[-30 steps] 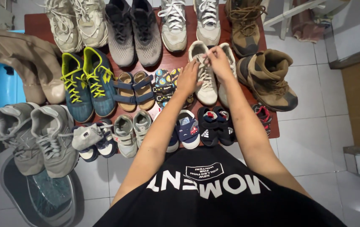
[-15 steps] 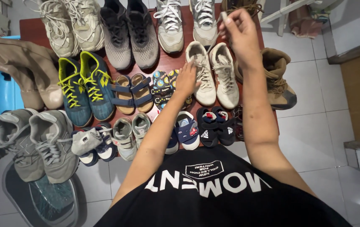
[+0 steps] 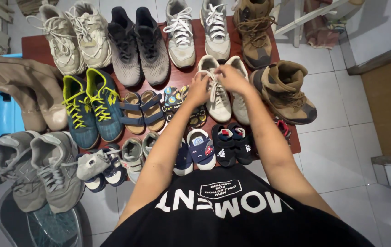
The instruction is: Arranging and organizing various pairs of shoes, boots, and sneakers laid out on the floor.
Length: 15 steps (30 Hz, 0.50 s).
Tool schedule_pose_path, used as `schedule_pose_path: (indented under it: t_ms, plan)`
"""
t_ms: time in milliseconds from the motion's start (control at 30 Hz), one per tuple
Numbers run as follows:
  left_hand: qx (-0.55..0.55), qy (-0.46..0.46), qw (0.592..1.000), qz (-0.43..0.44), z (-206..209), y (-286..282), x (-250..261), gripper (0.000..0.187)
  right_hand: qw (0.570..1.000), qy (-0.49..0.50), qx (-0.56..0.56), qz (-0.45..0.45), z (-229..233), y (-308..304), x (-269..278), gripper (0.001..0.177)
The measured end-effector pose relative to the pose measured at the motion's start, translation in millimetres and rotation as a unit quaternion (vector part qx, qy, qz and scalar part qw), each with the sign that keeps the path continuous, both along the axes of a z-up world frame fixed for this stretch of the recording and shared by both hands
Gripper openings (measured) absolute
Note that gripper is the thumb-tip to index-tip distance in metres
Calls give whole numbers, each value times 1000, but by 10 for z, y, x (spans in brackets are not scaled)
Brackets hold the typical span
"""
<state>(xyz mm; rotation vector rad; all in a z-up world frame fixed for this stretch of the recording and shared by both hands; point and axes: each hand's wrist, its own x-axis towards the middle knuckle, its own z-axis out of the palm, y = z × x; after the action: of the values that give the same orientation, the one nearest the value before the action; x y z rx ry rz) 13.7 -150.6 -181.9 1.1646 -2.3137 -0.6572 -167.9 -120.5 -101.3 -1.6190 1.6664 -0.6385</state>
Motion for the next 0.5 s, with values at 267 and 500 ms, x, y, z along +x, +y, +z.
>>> schedule_pose_path:
  t_ms: [267, 500]
  plan:
    - [27, 16, 999, -18, 99, -79, 85, 47, 976, 156, -150, -19, -462, 126, 111, 33]
    - [21, 34, 999, -22, 83, -121, 140, 38, 981, 134, -108, -90, -695, 7, 41, 24]
